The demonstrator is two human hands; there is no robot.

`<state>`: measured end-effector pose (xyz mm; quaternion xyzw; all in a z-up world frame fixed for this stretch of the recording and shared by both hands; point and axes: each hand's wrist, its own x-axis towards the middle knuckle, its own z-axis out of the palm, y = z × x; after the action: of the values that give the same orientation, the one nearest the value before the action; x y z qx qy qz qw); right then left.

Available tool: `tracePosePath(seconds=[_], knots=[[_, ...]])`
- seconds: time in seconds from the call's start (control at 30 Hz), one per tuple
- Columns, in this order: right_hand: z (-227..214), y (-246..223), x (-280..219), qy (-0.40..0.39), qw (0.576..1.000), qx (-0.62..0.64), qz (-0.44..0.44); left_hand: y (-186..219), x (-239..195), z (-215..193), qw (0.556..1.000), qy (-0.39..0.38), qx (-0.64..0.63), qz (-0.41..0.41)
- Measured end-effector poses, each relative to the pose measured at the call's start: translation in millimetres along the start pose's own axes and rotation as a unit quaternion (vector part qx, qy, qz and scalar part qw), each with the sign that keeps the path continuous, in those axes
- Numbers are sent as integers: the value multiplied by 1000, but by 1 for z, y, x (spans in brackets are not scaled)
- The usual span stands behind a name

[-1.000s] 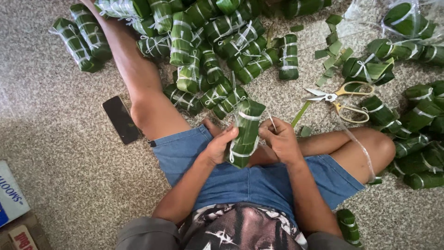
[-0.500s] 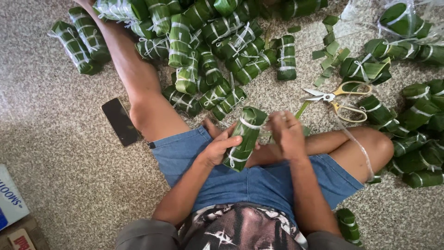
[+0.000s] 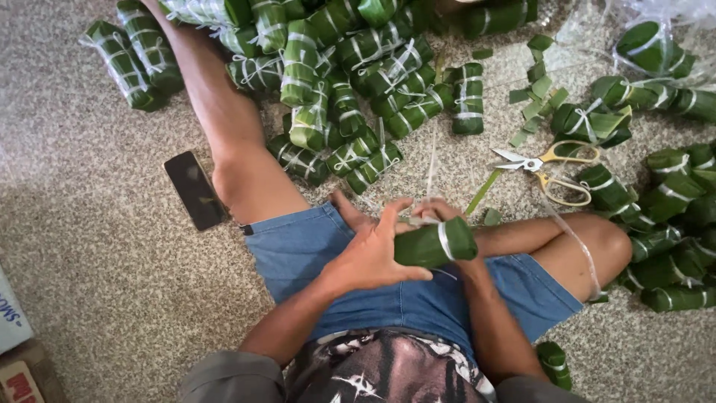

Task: Tying string around leaf-wrapped food items to secure them

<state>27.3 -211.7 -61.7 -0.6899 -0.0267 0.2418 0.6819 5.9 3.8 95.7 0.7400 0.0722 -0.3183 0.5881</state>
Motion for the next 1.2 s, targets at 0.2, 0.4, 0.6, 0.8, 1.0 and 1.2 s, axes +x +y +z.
tracePosePath(seconds=[0.2, 0.4, 0.6, 0.8, 1.0, 1.2], knots=[[-10, 19, -4, -107, 994, 16, 14, -6, -10, -19, 996, -32, 77, 27], [-25, 44, -3, -69, 939, 170, 290, -1, -21, -29, 995, -47, 58, 71], [-30, 49, -14, -85, 988, -103, 75, -12, -21, -29, 989, 59, 28, 133], [-22, 26, -22, -88, 889, -406, -193, -53, -2, -27, 980, 150, 49, 121], [17, -72, -41, -53, 948, -294, -112, -57, 9, -32, 982, 170, 55, 59], [27, -135, -62, -21, 914, -364, -177, -60, 13, -36, 971, 211, 95, 56]])
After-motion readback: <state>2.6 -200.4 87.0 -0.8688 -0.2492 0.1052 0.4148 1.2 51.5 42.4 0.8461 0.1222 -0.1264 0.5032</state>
